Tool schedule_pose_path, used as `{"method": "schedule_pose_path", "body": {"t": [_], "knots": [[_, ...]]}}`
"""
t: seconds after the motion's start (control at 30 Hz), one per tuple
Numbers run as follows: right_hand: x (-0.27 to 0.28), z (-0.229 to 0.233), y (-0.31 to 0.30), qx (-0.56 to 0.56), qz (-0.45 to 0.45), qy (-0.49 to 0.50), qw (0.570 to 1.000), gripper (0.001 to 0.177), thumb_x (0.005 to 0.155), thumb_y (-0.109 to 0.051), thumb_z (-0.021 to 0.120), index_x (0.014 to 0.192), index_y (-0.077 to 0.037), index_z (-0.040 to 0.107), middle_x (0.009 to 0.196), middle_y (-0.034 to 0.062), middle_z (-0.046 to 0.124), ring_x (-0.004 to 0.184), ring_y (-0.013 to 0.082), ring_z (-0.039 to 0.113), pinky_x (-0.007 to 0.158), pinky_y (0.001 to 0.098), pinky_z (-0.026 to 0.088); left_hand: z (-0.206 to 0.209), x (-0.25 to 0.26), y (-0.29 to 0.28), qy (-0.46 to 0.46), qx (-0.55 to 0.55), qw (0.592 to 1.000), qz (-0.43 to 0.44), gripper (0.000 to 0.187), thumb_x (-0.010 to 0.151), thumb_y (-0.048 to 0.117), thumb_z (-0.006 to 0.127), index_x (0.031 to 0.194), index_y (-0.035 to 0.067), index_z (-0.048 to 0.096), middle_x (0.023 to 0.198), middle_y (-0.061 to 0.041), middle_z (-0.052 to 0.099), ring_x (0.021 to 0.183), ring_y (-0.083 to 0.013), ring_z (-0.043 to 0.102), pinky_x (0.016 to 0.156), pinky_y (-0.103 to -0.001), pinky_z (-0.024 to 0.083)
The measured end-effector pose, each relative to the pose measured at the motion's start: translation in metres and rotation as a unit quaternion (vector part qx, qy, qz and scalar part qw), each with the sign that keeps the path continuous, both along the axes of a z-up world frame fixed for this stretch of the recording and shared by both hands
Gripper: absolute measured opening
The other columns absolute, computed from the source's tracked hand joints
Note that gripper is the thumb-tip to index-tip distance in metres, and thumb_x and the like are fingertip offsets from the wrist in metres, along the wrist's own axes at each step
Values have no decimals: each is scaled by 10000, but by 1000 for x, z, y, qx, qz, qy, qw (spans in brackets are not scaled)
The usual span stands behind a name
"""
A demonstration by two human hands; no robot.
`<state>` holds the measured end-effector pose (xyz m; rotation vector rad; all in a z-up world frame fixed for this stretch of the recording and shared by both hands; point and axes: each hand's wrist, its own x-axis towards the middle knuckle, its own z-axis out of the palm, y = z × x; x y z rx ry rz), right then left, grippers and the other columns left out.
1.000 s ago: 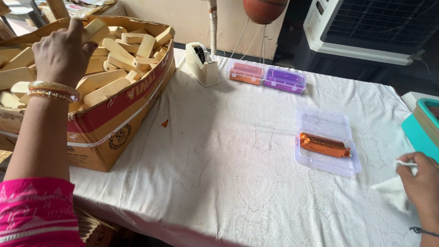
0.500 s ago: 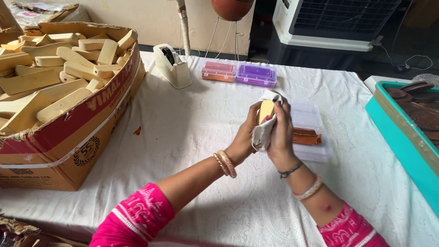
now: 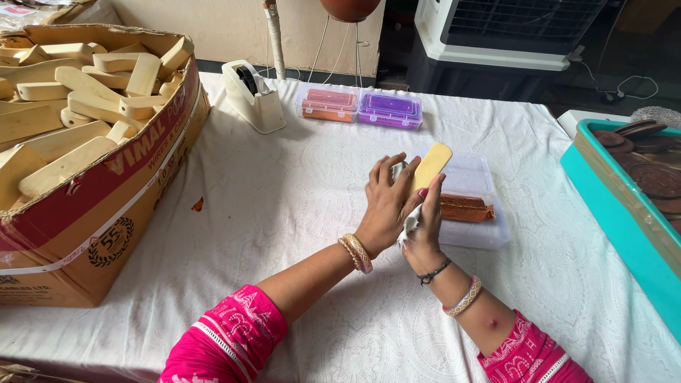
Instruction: Manually wrapping small wooden items in foil and placing them into plastic cases.
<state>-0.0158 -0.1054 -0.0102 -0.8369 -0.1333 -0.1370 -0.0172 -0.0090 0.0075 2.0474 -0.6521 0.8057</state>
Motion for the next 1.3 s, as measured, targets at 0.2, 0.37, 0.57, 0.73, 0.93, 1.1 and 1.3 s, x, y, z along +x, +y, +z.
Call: {"method": "schedule_pose_path", "body": {"t": [0.2, 0.37, 0.57, 0.73, 0.93, 1.1, 1.3], "knots": [[35, -34, -22, -281, -86, -39, 955, 702, 1049, -599, 325, 1440, -39, 486, 1259, 105, 595, 1164, 173, 610, 961, 330, 507, -3, 11, 10, 108, -164, 970, -146, 568, 1018, 325, 587, 1423, -10, 372, 1213, -242, 620, 1082, -356, 659, 920, -430, 549], [37, 1, -27, -619, -147, -38, 770, 563, 1055, -518, 403, 1058, -36, 694, 719, 86, 666, 682, 206, 670, 646, 358, 523, -2, 25, 22, 198, -326, 908, -173, 378, 1020, 289, 553, 1232, 50, 352, 1075, -162, 691, 855, -202, 743, 671, -339, 641], [13, 30, -20, -549, -275, -205, 762, 389, 1116, -343, 454, 1005, -32, 661, 926, 160, 623, 799, 218, 635, 697, 321, 527, -90, 81, 11, 372, -378, 813, -240, 384, 1109, 423, 392, 1220, 60, 447, 928, -147, 610, 692, -172, 625, 518, -317, 540], [-26, 63, 14, -639, -413, -435, 482, 352, 1050, -225, 343, 1120, -98, 664, 1251, 79, 558, 1140, 309, 611, 903, 488, 526, 8, -7, 11, 541, -518, 613, -251, 461, 1038, 383, 220, 1128, 74, 549, 915, -58, 663, 733, -95, 679, 624, -209, 569], [45, 9, -54, -659, -280, -260, 648, 372, 1085, -302, 529, 857, -45, 674, 816, 108, 614, 689, 211, 586, 639, 377, 471, -44, 14, 1, 351, -223, 864, -283, 880, 1006, 751, 170, 1038, 9, 643, 684, -31, 571, 543, -90, 517, 448, -249, 435], [54, 11, -61, -449, -109, -83, 883, 518, 1066, -365, 568, 676, -27, 607, 605, -3, 503, 567, 85, 427, 532, 293, 364, -39, 19, 4, 334, -164, 883, -285, 589, 976, 572, 533, 1119, 11, 643, 705, -43, 610, 549, -92, 558, 435, -221, 449], [46, 34, -75, -469, -207, -52, 857, 506, 1099, -411, 536, 768, -37, 618, 662, 11, 559, 579, 118, 479, 547, 307, 390, 6, 38, 44, 388, -4, 910, -148, 567, 898, 514, 645, 1100, -15, 672, 670, -88, 653, 521, -184, 668, 428, -317, 540]]}}
